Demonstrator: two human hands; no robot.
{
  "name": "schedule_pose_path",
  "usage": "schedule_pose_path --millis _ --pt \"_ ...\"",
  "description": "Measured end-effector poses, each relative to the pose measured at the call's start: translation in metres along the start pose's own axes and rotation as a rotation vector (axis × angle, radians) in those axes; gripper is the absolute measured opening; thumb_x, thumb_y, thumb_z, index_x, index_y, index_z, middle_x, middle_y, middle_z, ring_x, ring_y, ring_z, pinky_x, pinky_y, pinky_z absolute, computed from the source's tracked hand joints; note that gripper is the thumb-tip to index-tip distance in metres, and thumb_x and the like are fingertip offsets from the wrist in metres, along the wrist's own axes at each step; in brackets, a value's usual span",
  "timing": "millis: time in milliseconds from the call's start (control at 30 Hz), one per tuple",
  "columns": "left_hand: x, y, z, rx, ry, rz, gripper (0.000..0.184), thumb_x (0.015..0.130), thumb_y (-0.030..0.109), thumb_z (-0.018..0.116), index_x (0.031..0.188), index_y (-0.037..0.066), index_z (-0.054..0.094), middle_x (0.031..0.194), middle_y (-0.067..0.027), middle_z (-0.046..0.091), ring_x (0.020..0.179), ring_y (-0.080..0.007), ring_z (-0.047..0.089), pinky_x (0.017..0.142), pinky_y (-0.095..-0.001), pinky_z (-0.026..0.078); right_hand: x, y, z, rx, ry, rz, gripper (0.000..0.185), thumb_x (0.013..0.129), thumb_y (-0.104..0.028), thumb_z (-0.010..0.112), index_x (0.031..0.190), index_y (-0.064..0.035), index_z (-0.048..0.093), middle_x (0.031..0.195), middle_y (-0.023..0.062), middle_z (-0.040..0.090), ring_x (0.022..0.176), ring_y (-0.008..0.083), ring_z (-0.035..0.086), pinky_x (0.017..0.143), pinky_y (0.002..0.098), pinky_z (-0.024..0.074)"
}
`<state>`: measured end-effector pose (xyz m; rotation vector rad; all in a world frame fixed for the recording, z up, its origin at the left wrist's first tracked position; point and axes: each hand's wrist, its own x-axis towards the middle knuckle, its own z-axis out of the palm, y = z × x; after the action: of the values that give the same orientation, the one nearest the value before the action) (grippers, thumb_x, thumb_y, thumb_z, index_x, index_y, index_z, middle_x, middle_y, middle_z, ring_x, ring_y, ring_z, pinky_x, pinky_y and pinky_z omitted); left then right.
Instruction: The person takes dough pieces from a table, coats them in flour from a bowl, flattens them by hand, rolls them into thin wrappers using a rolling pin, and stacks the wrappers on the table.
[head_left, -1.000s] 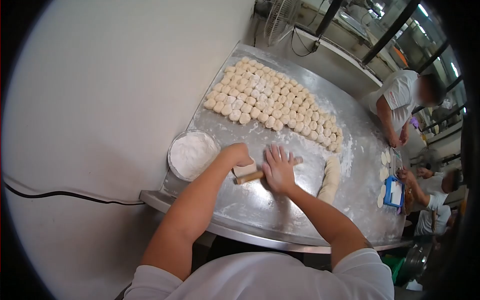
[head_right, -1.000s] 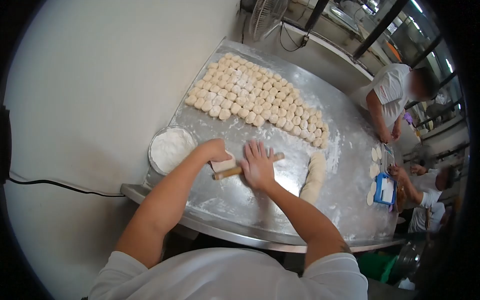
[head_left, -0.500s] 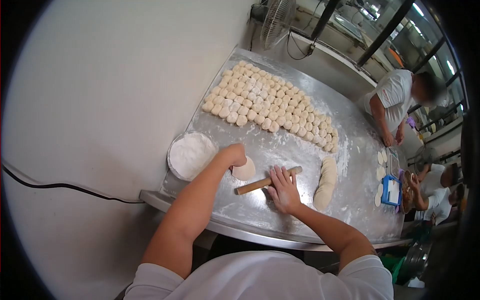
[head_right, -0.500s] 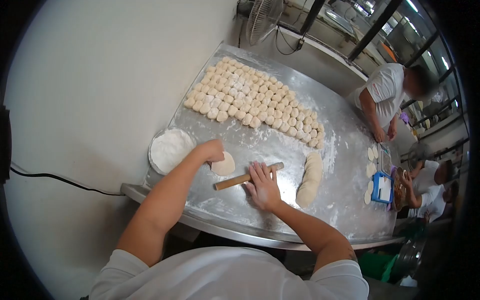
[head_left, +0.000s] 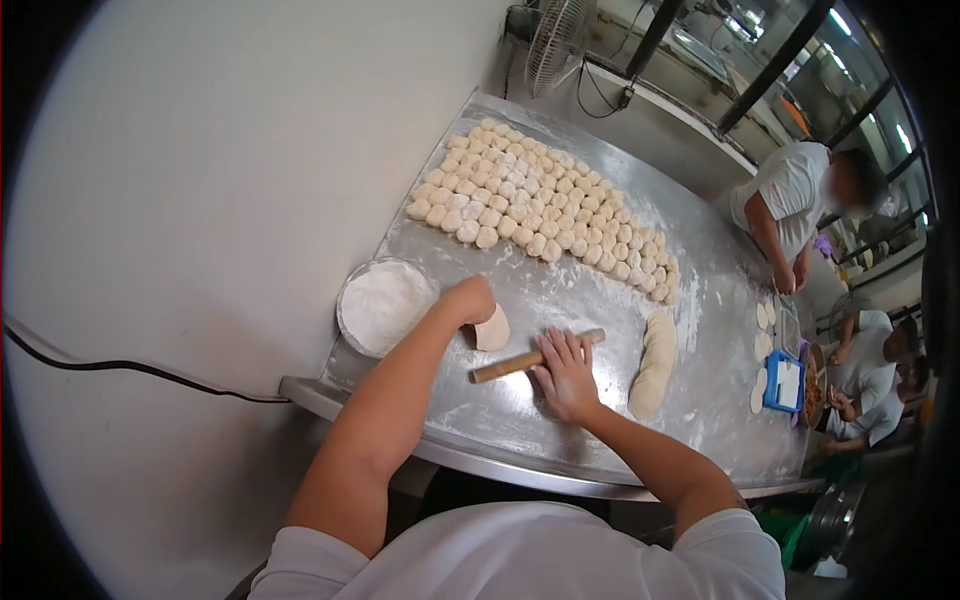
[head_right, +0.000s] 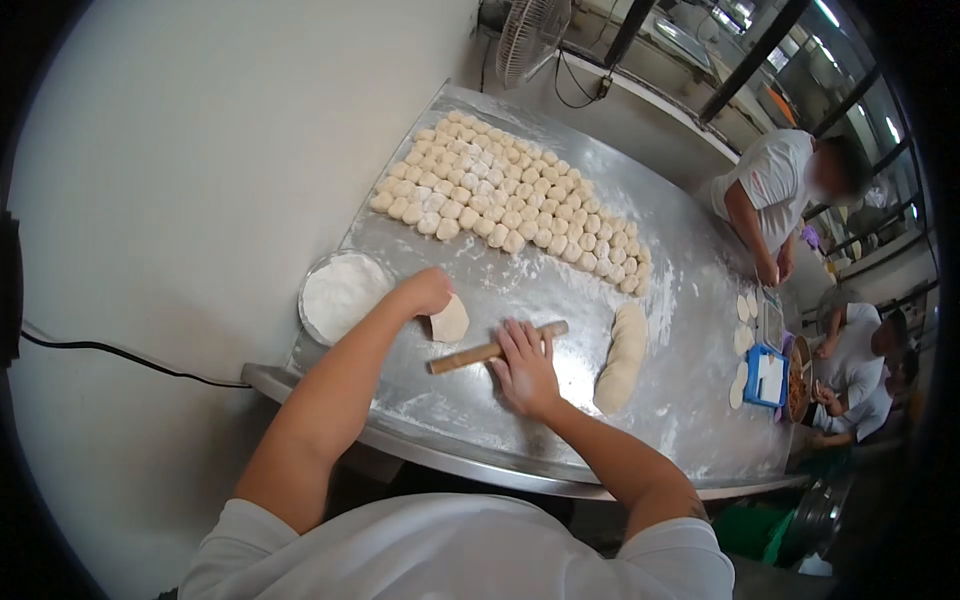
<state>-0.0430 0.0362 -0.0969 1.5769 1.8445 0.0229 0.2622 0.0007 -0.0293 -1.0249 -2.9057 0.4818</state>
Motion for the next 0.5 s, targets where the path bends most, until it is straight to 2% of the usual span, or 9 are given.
schedule_pose_path --millis 67,133,200,267,333,367,400,433,500 --pt "-0.02 0.016 -0.021 -0.01 -0.136 -0.077 0.037 0.091 0.027 0.073 0.108 -0.006 0.079 0.119 -0.0307 0.074 0.11 -0.0425 0.075 0.093 -0.0461 0.059 -0.005 0.004 -0.003 -0.025 -0.011 -0.009 0.065 0.109 -0.037 0.053 0.164 -0.0064 0.04 0.173 0.0185 0.033 0.161 0.042 0.025 0.13 0.0634 0.0125" --pt "-0.087 0.066 -0.08 -0.023 -0.313 -0.139 0.035 0.089 0.021 0.071 0.11 -0.006 0.079 0.12 -0.0293 0.075 0.111 -0.041 0.075 0.092 -0.0449 0.059 0.01 0.002 -0.003 -0.023 -0.013 -0.008 0.067 0.108 -0.038 0.053 0.164 -0.0036 0.039 0.173 0.0193 0.032 0.162 0.0415 0.024 0.13 0.0641 0.013" --pt "-0.088 0.066 -0.075 -0.019 -0.238 -0.128 0.037 0.087 0.024 0.073 0.109 -0.005 0.08 0.117 -0.0283 0.076 0.109 -0.0401 0.076 0.092 -0.0452 0.06 0.066 -0.011 -0.014 -0.067 -0.047 0.058 0.067 0.109 -0.04 0.049 0.164 -0.004 0.038 0.173 0.0207 0.033 0.161 0.0435 0.026 0.129 0.0645 0.0149" --pt "-0.085 0.062 -0.068 0.051 -0.218 -0.123 0.039 0.087 0.028 0.075 0.108 -0.004 0.081 0.115 -0.0275 0.077 0.109 -0.0391 0.076 0.093 -0.0453 0.059 0.121 -0.015 -0.002 -0.139 0.134 0.072 0.068 0.109 -0.042 0.048 0.164 -0.0034 0.038 0.173 0.022 0.032 0.161 0.0431 0.026 0.128 0.0646 0.0179" --pt "-0.073 0.055 -0.064 0.199 -0.24 -0.109 0.041 0.089 0.033 0.077 0.108 -0.003 0.081 0.114 -0.0268 0.077 0.11 -0.0381 0.076 0.095 -0.0452 0.059 0.134 -0.017 0.004 -0.12 0.202 0.065 0.068 0.109 -0.042 0.048 0.164 -0.0037 0.037 0.173 0.0228 0.031 0.16 0.0427 0.027 0.128 0.0644 0.0192" --pt "-0.064 0.047 -0.053 0.148 -0.153 -0.06 0.038 0.09 0.032 0.077 0.106 -0.002 0.081 0.108 -0.0243 0.078 0.104 -0.0369 0.076 0.09 -0.0456 0.059 0.136 -0.016 0.002 -0.118 0.241 0.062 0.068 0.109 -0.042 0.049 0.164 -0.0038 0.037 0.173 0.0232 0.031 0.16 0.0425 0.028 0.128 0.0643 0.0198" --pt "-0.052 0.036 -0.036 0.092 -0.06 -0.009 0.035 0.092 0.032 0.077 0.105 0.0 0.082 0.102 -0.0218 0.079 0.097 -0.0357 0.077 0.085 -0.0461 0.06 0.117 -0.014 0.003 -0.073 0.245 0.035 0.067 0.109 -0.042 0.049 0.164 -0.0053 0.038 0.173 0.024 0.031 0.16 0.0452 0.027 0.128 0.0656 0.0182" --pt "-0.045 0.031 -0.029 0.032 0.036 0.041 0.032 0.093 0.031 0.077 0.103 0.001 0.082 0.097 -0.0192 0.08 0.09 -0.0344 0.078 0.079 -0.0465 0.06 0.091 -0.014 0.001 -0.052 0.156 0.056 0.066 0.109 -0.042 0.049 0.164 -0.006 0.038 0.173 0.0242 0.031 0.16 0.0466 0.026 0.128 0.0665 0.0173" --pt "-0.05 0.035 -0.038 -0.078 0.006 0.148 0.029 0.095 0.026 0.073 0.102 -0.001 0.081 0.096 -0.0191 0.08 0.088 -0.0334 0.078 0.077 -0.0462 0.06 0.029 -0.004 -0.002 -0.012 -0.032 0.048 0.065 0.109 -0.041 0.05 0.164 -0.008 0.04 0.173 0.0242 0.03 0.16 0.0498 0.024 0.128 0.0683 0.0138"
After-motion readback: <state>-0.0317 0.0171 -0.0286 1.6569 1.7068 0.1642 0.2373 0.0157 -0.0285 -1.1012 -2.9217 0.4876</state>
